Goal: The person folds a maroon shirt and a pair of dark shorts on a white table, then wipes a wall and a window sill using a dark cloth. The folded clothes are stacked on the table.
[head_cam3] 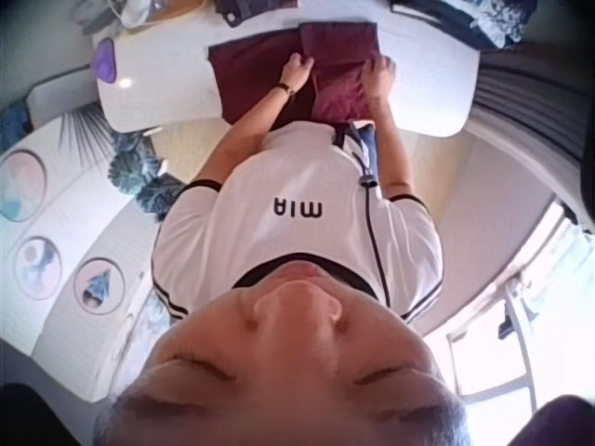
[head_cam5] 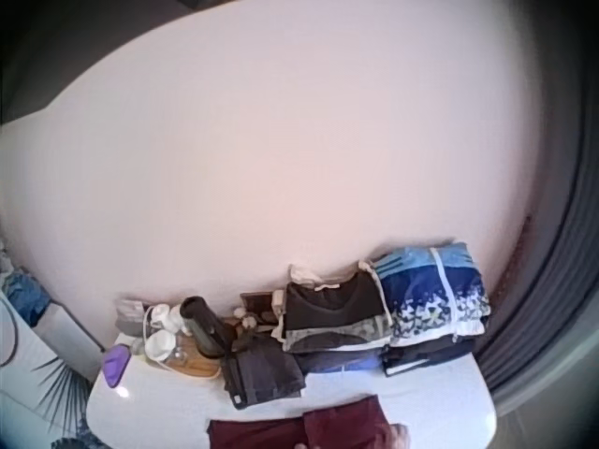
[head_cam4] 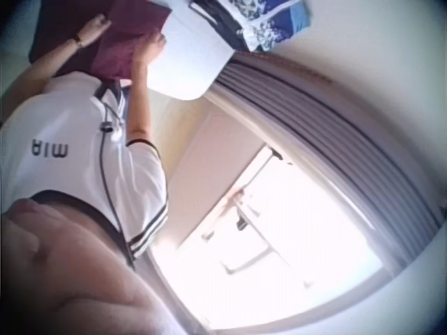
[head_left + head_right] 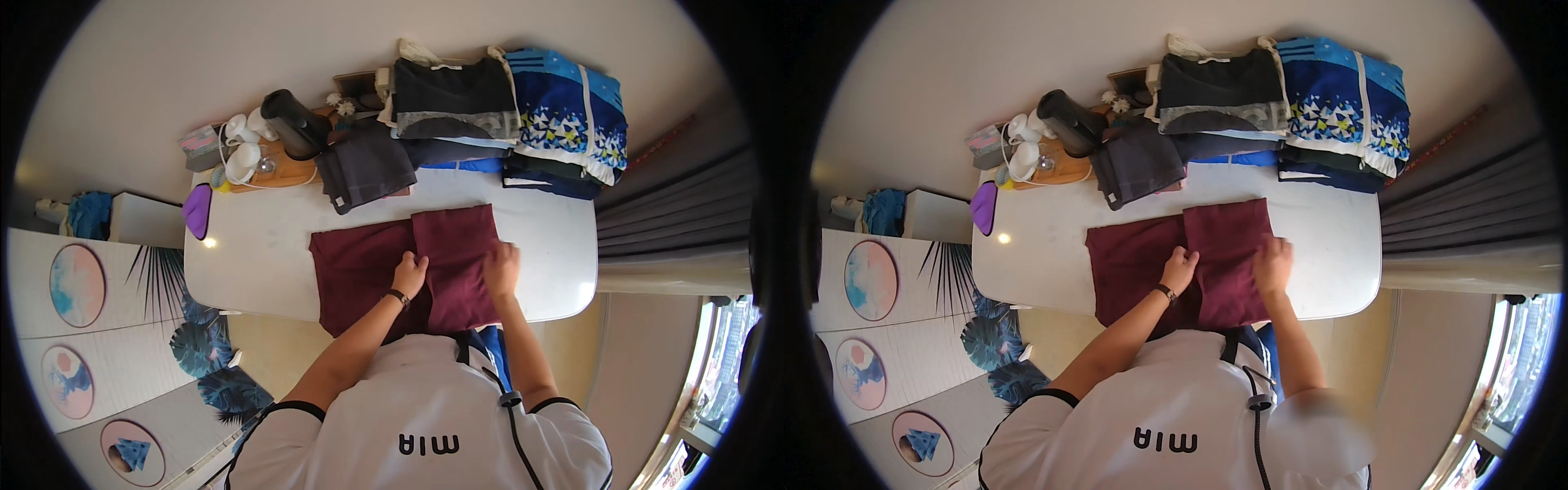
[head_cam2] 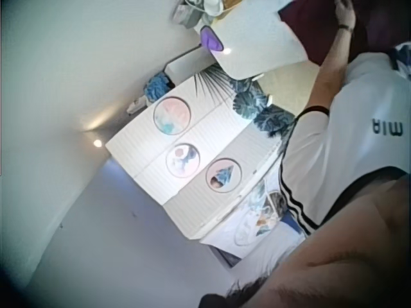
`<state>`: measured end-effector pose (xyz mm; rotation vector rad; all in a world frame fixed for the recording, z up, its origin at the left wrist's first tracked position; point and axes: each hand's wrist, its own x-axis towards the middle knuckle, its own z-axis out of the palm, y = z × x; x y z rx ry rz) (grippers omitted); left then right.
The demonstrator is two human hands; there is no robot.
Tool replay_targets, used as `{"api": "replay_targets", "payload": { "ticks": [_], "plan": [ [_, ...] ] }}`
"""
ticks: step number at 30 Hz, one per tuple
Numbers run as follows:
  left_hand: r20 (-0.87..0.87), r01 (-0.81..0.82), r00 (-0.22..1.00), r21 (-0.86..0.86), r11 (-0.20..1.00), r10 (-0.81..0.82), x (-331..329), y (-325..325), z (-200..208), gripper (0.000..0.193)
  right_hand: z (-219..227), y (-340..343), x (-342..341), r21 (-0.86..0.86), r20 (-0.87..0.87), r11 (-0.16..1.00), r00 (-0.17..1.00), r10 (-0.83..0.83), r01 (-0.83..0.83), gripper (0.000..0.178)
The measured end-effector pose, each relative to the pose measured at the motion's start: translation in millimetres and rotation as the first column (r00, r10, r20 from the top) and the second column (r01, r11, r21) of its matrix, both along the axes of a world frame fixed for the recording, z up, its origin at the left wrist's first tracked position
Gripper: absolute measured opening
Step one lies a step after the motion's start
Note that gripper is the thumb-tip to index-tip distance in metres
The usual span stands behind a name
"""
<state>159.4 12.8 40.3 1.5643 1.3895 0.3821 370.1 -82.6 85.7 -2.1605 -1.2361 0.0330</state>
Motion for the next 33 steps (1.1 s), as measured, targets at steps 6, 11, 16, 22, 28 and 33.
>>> {"api": "replay_targets", "payload": {
  "ticks": [6, 11, 16, 22, 28, 33],
  "plan": [
    [0.254, 0.11, 0.967, -0.49, 0.865, 0.021, -10, 24, 20, 0.025, 7, -44, -78, -0.24, -0.349, 0.873, 0.877, 0.33, -0.424, 0.019],
    [0.43, 0.289, 0.9, -0.463, 0.838, -0.073, -28, 22, -23, 0.01, 0, -58, -83, -0.178, -0.542, 0.909, 0.809, 0.229, -0.376, 0.013],
    [0.3, 0.261, 0.943, -0.408, 0.875, -0.141, -34, 25, -57, 0.016, -10, -80, -71, -0.534, -0.476, 0.783, 0.879, 0.034, -0.319, 0.033],
    [0.27, 0.101, 0.955, -0.686, 0.721, 0.122, -12, 19, 8, 0.018, 0, -114, -88, -0.626, -0.74, 0.735, 0.497, -0.454, -0.262, 0.051],
    [0.392, 0.181, 0.887, -0.782, 0.596, 0.245, -21, 20, 20, 0.019, -9, -121, -124, -0.344, -0.921, 0.914, -0.267, -0.284, 0.216, 0.022],
    [0.368, 0.106, 0.901, -0.697, 0.709, 0.228, -32, 14, 17, 0.02, -38, -126, -146, -0.224, -0.8, 0.859, -0.59, 0.107, 0.459, 0.012]
  ]
}}
